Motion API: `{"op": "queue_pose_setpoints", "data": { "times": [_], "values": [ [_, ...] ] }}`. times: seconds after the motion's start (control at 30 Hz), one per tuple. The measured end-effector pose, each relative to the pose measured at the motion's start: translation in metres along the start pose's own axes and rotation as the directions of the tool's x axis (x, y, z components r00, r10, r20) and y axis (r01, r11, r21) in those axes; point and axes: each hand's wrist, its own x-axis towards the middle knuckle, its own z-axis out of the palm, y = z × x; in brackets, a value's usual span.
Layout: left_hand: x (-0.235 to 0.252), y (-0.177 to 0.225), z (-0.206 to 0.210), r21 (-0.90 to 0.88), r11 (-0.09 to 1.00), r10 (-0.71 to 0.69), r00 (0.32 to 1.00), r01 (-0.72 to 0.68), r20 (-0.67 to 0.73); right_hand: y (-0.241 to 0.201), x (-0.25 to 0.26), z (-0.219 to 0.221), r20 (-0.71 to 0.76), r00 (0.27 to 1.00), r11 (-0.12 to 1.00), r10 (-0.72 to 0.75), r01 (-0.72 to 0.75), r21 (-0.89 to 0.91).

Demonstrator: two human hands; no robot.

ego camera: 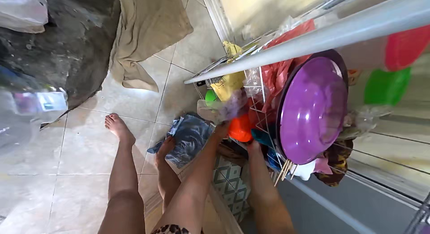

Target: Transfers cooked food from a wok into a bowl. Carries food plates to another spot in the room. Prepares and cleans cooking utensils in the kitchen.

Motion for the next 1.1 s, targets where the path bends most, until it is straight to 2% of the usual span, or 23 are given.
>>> {"op": "queue_pose_setpoints", "data": {
  "times": [0.1, 0.17, 0.37, 0.47, 0.6, 0.7, 0.8, 0.87, 0.9, 0.93, 1.0, 1.07, 1.1],
  "values": [
    [0.002, 0.0, -0.005, -0.042, 0.998, -0.039, 0.999, 0.04, 0.014, 0.007, 0.002, 0.006, 0.041, 0.996, 0.991, 0.079, -0.083, 0.105],
    [0.002, -0.002, -0.006, -0.054, 0.998, -0.04, 0.999, 0.042, 0.03, 0.012, 0.0, 0.004, 0.023, 0.997, 0.991, 0.08, -0.082, 0.105],
    [-0.003, -0.007, -0.003, 0.025, 0.998, -0.051, 0.997, 0.05, 0.06, 0.035, -0.023, -0.016, 0.0, 0.989, 0.989, -0.15, 0.15, -0.017],
    [-0.008, -0.019, -0.012, -0.003, 0.998, -0.067, 0.995, 0.067, 0.08, 0.043, -0.034, -0.036, 0.147, 0.98, 0.991, -0.132, 0.125, 0.052],
    [-0.04, -0.034, -0.035, 0.001, 0.991, -0.129, 0.986, 0.13, 0.107, 0.056, -0.049, -0.059, 0.28, 0.944, 0.969, -0.176, 0.216, -0.121],
    [-0.075, -0.048, -0.059, 0.043, 0.979, -0.206, 0.966, 0.201, 0.158, 0.064, -0.07, -0.071, 0.457, 0.842, 0.872, -0.287, 0.427, -0.239],
    [-0.127, -0.048, -0.072, -0.036, 0.961, -0.261, 0.943, 0.274, 0.207, 0.063, -0.097, -0.082, 0.622, 0.703, 0.698, -0.345, 0.635, -0.331],
    [-0.165, -0.046, -0.077, -0.082, 0.963, -0.24, 0.953, 0.258, 0.183, 0.054, -0.116, -0.088, 0.706, 0.605, 0.554, -0.367, 0.752, -0.357],
    [-0.182, -0.045, -0.08, -0.099, 0.971, -0.204, 0.968, 0.219, 0.144, 0.045, -0.127, -0.088, 0.737, 0.576, 0.528, -0.354, 0.773, -0.35],
    [-0.198, -0.046, -0.085, -0.122, 0.979, -0.154, 0.983, 0.165, 0.1, 0.033, -0.141, -0.087, 0.758, 0.567, 0.542, -0.324, 0.768, -0.343],
    [-0.234, -0.042, -0.101, -0.129, 0.992, -0.013, 1.0, 0.014, 0.009, 0.008, -0.173, -0.076, 0.769, 0.611, 0.701, -0.186, 0.631, -0.332],
    [-0.281, -0.025, -0.122, -0.054, 0.988, 0.143, 0.986, -0.148, -0.083, -0.019, -0.213, -0.053, 0.701, 0.712, 0.883, 0.052, 0.296, -0.366],
    [-0.309, -0.013, -0.13, -0.008, 0.971, 0.236, 0.964, -0.238, -0.121, -0.033, -0.235, -0.04, 0.682, 0.717, 0.905, 0.144, 0.184, -0.384]
  ]
}}
